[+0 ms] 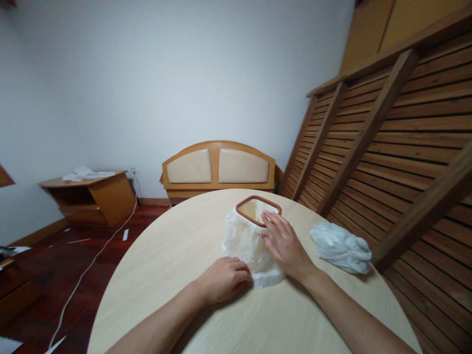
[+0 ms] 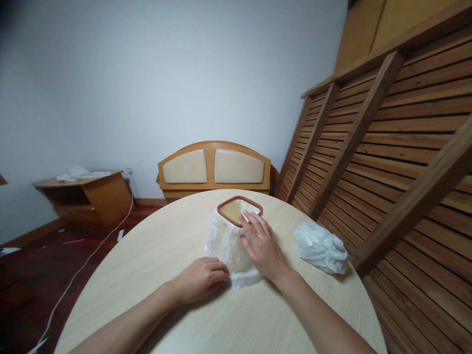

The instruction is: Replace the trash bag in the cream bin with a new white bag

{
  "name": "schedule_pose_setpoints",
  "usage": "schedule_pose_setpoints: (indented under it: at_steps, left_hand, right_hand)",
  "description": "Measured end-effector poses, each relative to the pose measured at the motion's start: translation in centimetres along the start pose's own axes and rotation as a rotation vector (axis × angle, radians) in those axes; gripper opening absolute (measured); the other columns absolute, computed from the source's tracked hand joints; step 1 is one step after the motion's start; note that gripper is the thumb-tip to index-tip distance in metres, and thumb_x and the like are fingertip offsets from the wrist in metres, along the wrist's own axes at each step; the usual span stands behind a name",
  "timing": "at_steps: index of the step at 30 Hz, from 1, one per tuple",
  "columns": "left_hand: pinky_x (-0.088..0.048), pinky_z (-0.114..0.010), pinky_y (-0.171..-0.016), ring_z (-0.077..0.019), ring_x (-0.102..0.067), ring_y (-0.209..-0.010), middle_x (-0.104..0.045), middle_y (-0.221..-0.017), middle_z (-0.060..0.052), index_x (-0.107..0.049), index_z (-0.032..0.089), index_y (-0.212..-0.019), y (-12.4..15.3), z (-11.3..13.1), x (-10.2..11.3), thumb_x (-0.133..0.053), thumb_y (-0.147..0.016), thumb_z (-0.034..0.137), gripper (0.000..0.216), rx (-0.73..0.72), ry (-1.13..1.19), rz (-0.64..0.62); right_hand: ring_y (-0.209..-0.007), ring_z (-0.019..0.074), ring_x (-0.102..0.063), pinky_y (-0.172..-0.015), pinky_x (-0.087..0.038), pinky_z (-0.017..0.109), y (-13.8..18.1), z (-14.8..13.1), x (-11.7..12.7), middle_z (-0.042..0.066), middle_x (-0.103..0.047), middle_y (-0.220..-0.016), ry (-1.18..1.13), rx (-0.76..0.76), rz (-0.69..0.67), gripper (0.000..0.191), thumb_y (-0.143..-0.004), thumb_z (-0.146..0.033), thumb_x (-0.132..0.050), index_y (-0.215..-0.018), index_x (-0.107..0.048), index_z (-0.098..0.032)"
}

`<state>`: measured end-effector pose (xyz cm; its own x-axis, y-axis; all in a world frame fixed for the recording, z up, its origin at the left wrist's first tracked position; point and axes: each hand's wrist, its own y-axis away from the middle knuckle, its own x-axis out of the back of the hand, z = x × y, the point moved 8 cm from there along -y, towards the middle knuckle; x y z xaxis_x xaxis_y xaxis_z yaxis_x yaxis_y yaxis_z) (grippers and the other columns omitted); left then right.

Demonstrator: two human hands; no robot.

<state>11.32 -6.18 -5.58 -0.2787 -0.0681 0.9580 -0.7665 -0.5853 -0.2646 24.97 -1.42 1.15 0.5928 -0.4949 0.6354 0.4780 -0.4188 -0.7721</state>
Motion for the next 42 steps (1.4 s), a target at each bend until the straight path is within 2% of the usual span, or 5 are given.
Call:
schedule_pose_setpoints:
  at_steps: [10, 15, 20, 27, 42]
  left_hand:
    - [-0.052, -0.032, -0.094, -0.0195, -0.068, -0.102, -0.072, -0.116, -0.003, -0.070, 0.026, -0.110, 0.5, -0.9, 0.5, -0.054, -0.097, 0.026, 0.020, 0.061, 0.021, -0.041]
    - [-0.044, -0.042, -0.111, -0.0263, -0.055, -0.128, -0.061, -0.138, -0.007, -0.059, 0.025, -0.128, 0.6, -0.7, 0.5, -0.058, -0.093, 0.029, 0.035, 0.093, 0.019, -0.011]
    - [-0.040, -0.045, -0.116, -0.0281, -0.048, -0.136, -0.052, -0.148, -0.011, -0.050, 0.023, -0.139, 1.2, -2.2, 0.0, -0.058, -0.093, 0.034, 0.048, 0.207, 0.094, 0.023]
    - [-0.035, -0.045, -0.120, -0.0284, -0.045, -0.140, -0.052, -0.149, -0.014, -0.058, 0.019, -0.133, 1.3, -4.5, -1.1, -0.054, -0.094, 0.035, 0.042, 0.357, 0.154, 0.050]
    - [-0.022, -0.054, -0.124, -0.0331, -0.022, -0.153, -0.028, -0.165, -0.010, -0.040, 0.025, -0.152, -1.6, -8.8, -2.2, -0.042, -0.098, 0.055, 0.062, 0.419, 0.106, -0.134]
  right_hand:
    - [-0.131, 0.0307, -0.044, -0.113, -0.035, 0.052, -0.9, -0.3, 0.2, 0.013, -0.054, -0.139, 0.080, -0.083, -0.026, 0.057, -0.099, -0.036, -0.052, -0.153, -0.041, -0.023]
    - [-0.124, 0.0310, -0.045, -0.114, -0.028, 0.056, -2.1, 0.7, -0.6, 0.012, -0.060, -0.121, 0.168, -0.203, -0.037, 0.049, -0.104, -0.035, -0.041, -0.151, -0.046, -0.024]
    - [-0.118, 0.0312, -0.046, -0.106, -0.033, 0.050, -3.5, 3.7, -1.6, 0.012, -0.060, -0.112, 0.244, -0.265, -0.036, 0.045, -0.103, -0.029, -0.039, -0.145, -0.054, -0.029]
    - [-0.110, 0.0301, -0.047, -0.099, -0.035, 0.047, -4.7, 8.9, -2.8, 0.011, -0.058, -0.111, 0.335, -0.397, -0.033, 0.040, -0.101, -0.031, -0.045, -0.138, -0.061, -0.032]
    - [-0.114, 0.0316, -0.043, -0.089, -0.041, 0.044, -5.0, 19.4, -2.5, 0.013, -0.056, -0.117, 0.420, -0.587, -0.106, 0.036, -0.099, -0.029, -0.047, -0.130, -0.066, -0.031]
